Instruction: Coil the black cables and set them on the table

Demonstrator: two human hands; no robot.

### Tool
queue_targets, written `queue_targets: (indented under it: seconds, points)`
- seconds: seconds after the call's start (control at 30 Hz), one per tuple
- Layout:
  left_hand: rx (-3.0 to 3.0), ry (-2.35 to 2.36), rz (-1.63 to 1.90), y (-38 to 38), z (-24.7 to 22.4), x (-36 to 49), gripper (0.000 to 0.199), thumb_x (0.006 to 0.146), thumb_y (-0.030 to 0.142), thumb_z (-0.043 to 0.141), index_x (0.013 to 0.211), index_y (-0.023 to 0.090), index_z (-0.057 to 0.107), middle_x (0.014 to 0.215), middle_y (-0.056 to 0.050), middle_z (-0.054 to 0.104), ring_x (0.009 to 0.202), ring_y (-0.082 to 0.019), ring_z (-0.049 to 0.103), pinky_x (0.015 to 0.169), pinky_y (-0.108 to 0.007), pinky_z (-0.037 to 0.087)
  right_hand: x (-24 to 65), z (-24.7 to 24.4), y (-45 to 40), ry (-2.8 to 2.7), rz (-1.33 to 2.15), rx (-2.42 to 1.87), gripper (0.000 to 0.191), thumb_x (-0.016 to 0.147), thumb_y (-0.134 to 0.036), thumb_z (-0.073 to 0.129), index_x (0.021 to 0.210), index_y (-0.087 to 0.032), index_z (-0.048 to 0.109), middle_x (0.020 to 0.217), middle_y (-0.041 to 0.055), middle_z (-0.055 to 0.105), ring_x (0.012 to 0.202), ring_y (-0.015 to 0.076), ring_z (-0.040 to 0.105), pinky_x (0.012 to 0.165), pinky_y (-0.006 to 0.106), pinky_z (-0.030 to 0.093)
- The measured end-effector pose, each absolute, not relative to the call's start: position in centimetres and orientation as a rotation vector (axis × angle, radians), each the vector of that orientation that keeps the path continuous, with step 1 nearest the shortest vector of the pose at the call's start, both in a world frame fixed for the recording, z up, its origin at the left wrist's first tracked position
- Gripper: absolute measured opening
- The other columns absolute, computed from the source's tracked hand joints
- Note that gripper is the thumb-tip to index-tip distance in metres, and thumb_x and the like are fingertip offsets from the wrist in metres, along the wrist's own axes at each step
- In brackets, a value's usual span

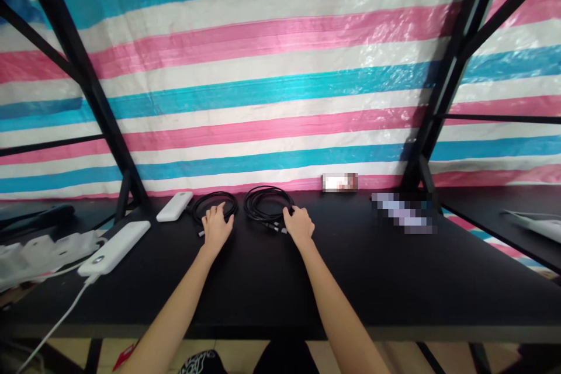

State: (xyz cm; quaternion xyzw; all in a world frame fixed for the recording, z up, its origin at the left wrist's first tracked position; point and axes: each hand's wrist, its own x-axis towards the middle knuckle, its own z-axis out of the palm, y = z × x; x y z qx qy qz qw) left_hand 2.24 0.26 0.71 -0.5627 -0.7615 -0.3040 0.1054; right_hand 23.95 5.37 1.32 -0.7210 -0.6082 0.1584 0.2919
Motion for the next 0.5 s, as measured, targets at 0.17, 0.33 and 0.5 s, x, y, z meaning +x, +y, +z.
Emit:
queue_targets:
  seconds: [0.17, 0.33, 0.5]
  points:
    - [-1.761, -2.38, -0.709, 0.5, 0.1, 1.8, 0.029, 0.079, 0.026, 0.05, 0.105, 0.016, 0.059, 0.104, -0.013, 0.061, 0.101, -0.029, 0.05, 0.083, -0.038, 0.032, 24.0, 1.2, 5.4, -1.59, 0.468, -1.876, 0.041, 0.081, -0.043, 0.044, 0.112, -0.022, 0.06, 0.109, 0.0093, 0.058, 0.098, 0.0265, 0.058, 0.083, 0.038, 0.042]
    - [-1.944, -2.36, -0.763, 0.6, 0.2, 2.2, 0.019, 0.08, 0.031, 0.051, 0.088, 0.018, 0.062, 0.091, -0.011, 0.066, 0.092, -0.027, 0.057, 0.08, -0.036, 0.034, 24.0, 1.0, 5.5, -1.561, 0.485, -1.829, 0.04, 0.081, -0.039, 0.045, 0.114, -0.021, 0.057, 0.106, 0.0077, 0.058, 0.098, 0.0244, 0.058, 0.084, 0.036, 0.042]
    - [-1.956, -2.413, -0.942, 0.2, 0.9, 2.8, 0.032, 0.087, 0.039, 0.038, 0.074, 0.02, 0.06, 0.078, -0.011, 0.066, 0.078, -0.026, 0.061, 0.062, -0.029, 0.035, 23.9, 1.0, 5.4, -1.46, 0.478, -1.754, 0.037, 0.079, -0.037, 0.047, 0.112, -0.023, 0.056, 0.109, 0.0058, 0.054, 0.091, 0.0209, 0.058, 0.078, 0.032, 0.043]
